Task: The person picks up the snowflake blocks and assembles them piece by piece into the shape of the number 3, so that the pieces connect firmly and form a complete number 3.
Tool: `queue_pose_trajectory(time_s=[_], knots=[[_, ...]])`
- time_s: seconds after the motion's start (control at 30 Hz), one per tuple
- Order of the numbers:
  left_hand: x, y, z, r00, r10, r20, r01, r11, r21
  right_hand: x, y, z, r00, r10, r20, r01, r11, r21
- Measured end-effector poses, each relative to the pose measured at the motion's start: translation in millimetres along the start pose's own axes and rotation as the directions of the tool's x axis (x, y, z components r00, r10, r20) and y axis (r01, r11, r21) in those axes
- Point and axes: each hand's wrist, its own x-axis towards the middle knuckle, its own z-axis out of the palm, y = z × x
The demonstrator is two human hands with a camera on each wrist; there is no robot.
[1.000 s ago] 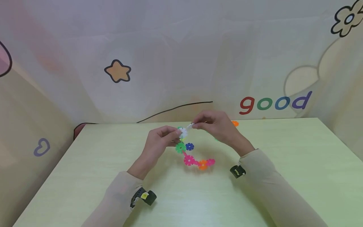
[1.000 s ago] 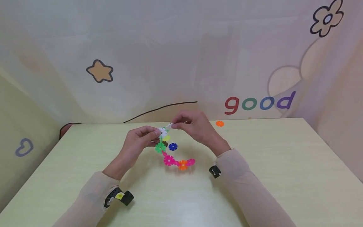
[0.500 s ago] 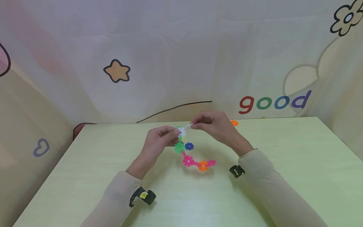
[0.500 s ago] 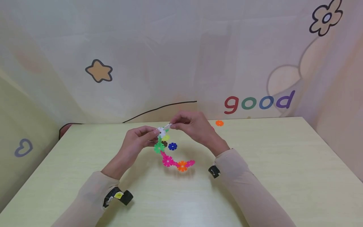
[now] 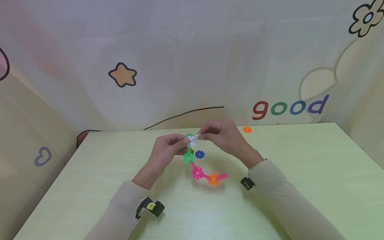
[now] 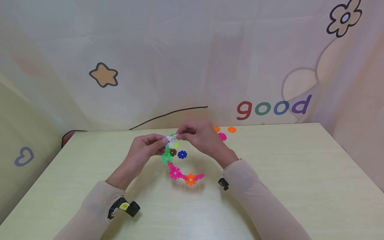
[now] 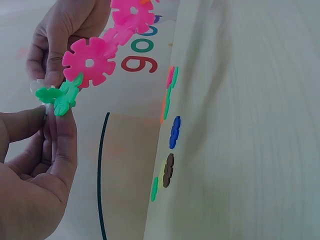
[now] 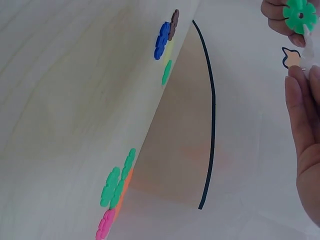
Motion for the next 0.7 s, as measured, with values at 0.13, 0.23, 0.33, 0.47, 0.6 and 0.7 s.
queue_pose_trajectory(time_s=[0.13, 0.23, 0.33, 0.47, 0.6, 0.7], knots=[[0.1, 0.1, -0.5, 1.000, 0.000, 0.004, 0.000, 1.000, -0.008, -1.0, -1, 3, 1.000, 0.004, -0.020, -0.004, 1.000, -0.013], [-0.2, 0.2, -1.1, 1.000, 0.001, 0.007, -0.001, 1.000, -0.018, -0.9, -1, 5, 0.999, 0.000, -0.033, -0.001, 1.000, -0.028], [-0.6, 0.1, -2.9, 1.000, 0.006, 0.016, -0.005, 1.000, -0.008, 0.6, -1, 4, 1.000, 0.005, -0.020, -0.006, 0.999, -0.037], [-0.1, -0.6, -5.0, 0.998, 0.004, 0.062, -0.004, 1.000, 0.000, 2.9, -1, -3, 0.999, 0.024, 0.028, -0.023, 0.999, -0.029], [0.7, -0.2, -7.0, 0.995, 0.008, 0.098, -0.009, 1.000, 0.004, 5.6, 1, -9, 0.997, 0.014, 0.079, -0.012, 1.000, -0.024], [1.6, -0.8, -8.4, 0.993, 0.018, 0.115, -0.019, 1.000, 0.007, 7.9, 2, -11, 0.994, -0.004, 0.113, 0.006, 1.000, -0.020]])
